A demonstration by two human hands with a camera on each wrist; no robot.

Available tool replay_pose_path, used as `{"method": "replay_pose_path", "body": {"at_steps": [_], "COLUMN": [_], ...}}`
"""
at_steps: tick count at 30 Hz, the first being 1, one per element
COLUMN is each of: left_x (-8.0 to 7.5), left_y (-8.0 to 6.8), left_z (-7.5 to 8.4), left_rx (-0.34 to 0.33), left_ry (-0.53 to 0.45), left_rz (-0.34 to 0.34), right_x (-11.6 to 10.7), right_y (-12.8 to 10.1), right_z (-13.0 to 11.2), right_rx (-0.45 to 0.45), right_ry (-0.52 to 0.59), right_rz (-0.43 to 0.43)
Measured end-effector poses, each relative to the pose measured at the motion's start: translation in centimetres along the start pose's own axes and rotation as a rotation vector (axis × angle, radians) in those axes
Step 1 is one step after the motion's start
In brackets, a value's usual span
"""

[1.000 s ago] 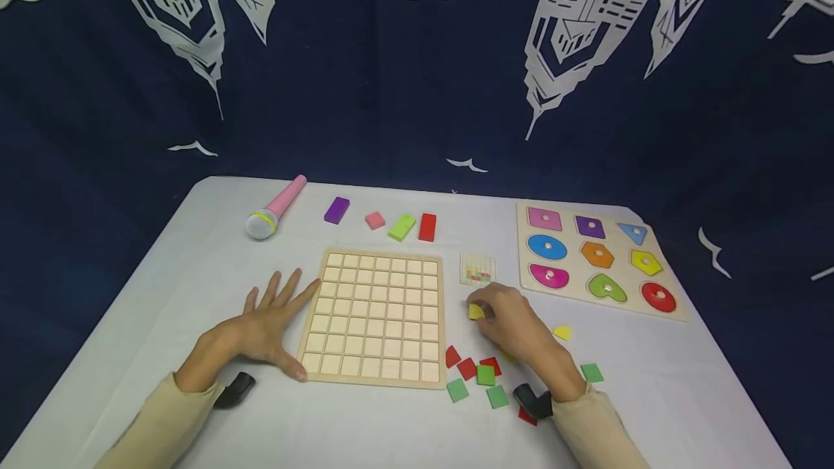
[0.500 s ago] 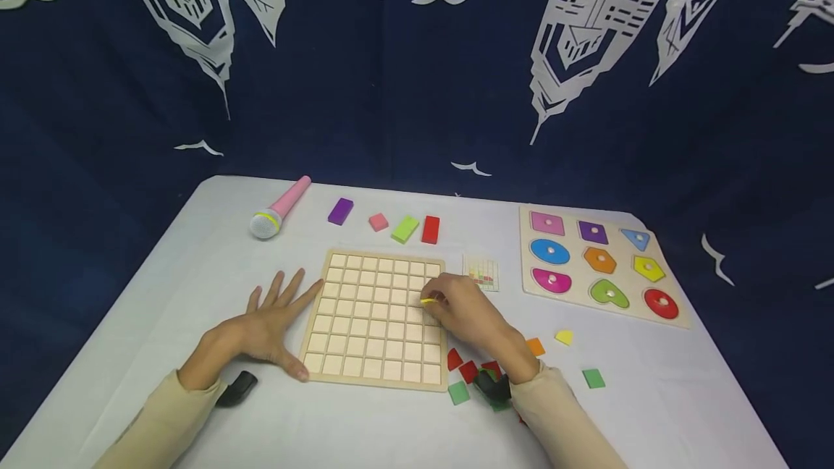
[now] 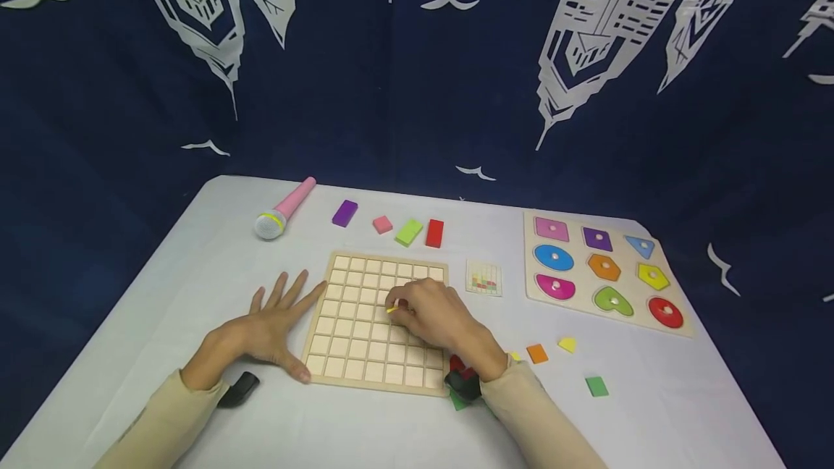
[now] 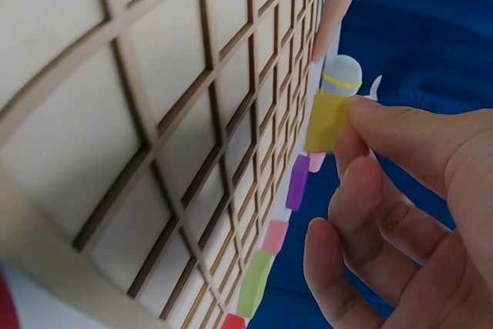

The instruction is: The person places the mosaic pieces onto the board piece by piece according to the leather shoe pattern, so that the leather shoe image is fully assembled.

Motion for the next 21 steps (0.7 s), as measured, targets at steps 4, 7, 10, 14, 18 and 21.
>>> {"method": "replay_pose_path", "body": {"at_steps": [4,7,10,14,18,21], "left_x": [0.0,0.0,0.0,-0.1,-0.1,-0.1], "left_y": [0.2,0.2,0.2,0.0,-0.1,-0.1], "left_z": [0.0,-0.1,-0.2,0.1,0.2,0.2], "left_rx": [0.003,0.007,0.005,0.016,0.021,0.02], "left_ry": [0.007,0.008,0.018,0.03,0.034,0.036], "left_rz": [0.005,0.013,0.018,0.021,0.021,0.023], "right_x": [0.1,0.4,1.0,1.7,2.2,2.4], "right_y": [0.5,1.0,1.6,2.1,2.7,3.1], "right_z": [-0.4,-0.5,-0.4,0.1,0.1,-0.2], "right_rx": [-0.005,-0.022,-0.006,0.047,0.063,0.077], "right_ry": [0.031,0.103,0.185,0.242,0.246,0.244], "right_rz": [-0.007,-0.013,-0.036,-0.051,-0.025,-0.01]}}
Point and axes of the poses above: each hand's wrist, its own y-axis towards the middle knuckle, its own x-axis out of the palm, z = x × y, the point moved 6 cm from there along y, towards the middle knuckle, and after that the axes turned 7 degrees about z, right-handed, at the moved point
